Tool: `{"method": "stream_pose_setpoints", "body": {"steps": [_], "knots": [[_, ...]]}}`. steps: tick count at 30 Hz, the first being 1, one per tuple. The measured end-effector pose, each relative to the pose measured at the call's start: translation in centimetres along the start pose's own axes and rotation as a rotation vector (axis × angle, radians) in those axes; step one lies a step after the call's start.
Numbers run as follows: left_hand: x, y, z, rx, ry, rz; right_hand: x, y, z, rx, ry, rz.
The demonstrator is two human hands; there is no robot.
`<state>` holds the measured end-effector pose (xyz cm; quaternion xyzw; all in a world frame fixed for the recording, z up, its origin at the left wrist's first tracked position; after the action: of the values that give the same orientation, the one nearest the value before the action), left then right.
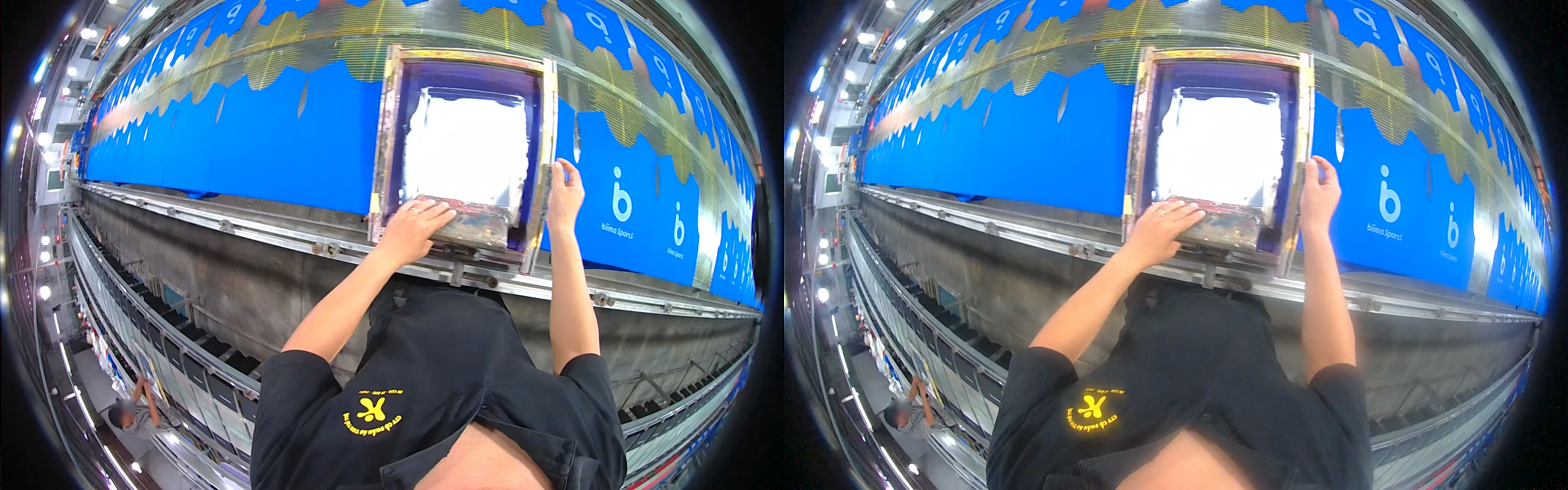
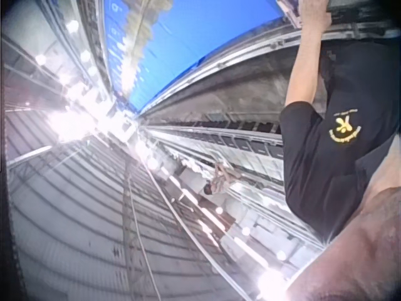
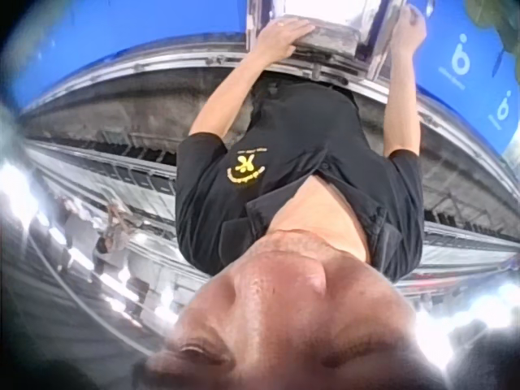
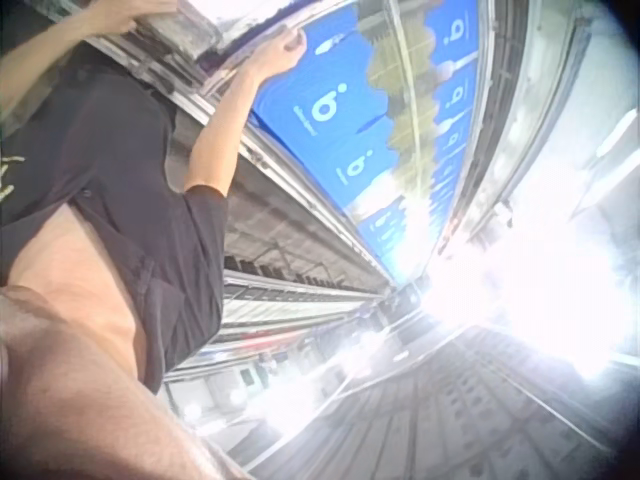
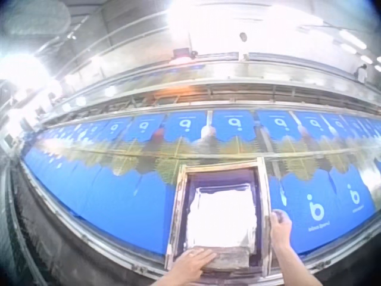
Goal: The person uses a squeegee to spread white ink across a screen-printing frame over a blue fabric with a logo. The person repeatedly pulls the squeegee across the screen, lifts the frame, and repositions it to continue printing.
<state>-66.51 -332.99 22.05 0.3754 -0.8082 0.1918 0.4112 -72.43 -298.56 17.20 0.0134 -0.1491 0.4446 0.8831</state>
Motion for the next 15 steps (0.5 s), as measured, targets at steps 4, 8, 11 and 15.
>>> {"method": "stream_pose_setpoints", "body": {"steps": [4,8,11,15], "knots": [[-0.8,1.8,-0.9,0.089,0.060,0.137,0.5,0.5,-3.7,-0.108,-0.057,-0.007],[-0.9,2.6,-0.4,0.117,0.054,0.158,0.4,0.1,-4.8,-0.040,0.032,0.013],[-0.9,2.2,-0.7,0.082,0.071,0.188,0.1,-0.2,-5.6,-0.162,-0.047,0.021],[-0.1,4.4,-0.1,0.074,0.051,0.294,-0.5,0.2,-5.6,-0.191,-0.269,-0.022]]}}
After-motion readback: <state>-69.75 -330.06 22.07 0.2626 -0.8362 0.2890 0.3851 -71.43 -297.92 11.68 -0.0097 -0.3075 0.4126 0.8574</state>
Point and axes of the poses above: each hand's wrist, its own y-axis towards the middle knuckle, its own x-axis out of the back of the hand, z = x × y, the point moved 5 cm from there along y, towards the middle knuckle, and after that the axes turned 10 degrees about -y, right-handed, at the moved point
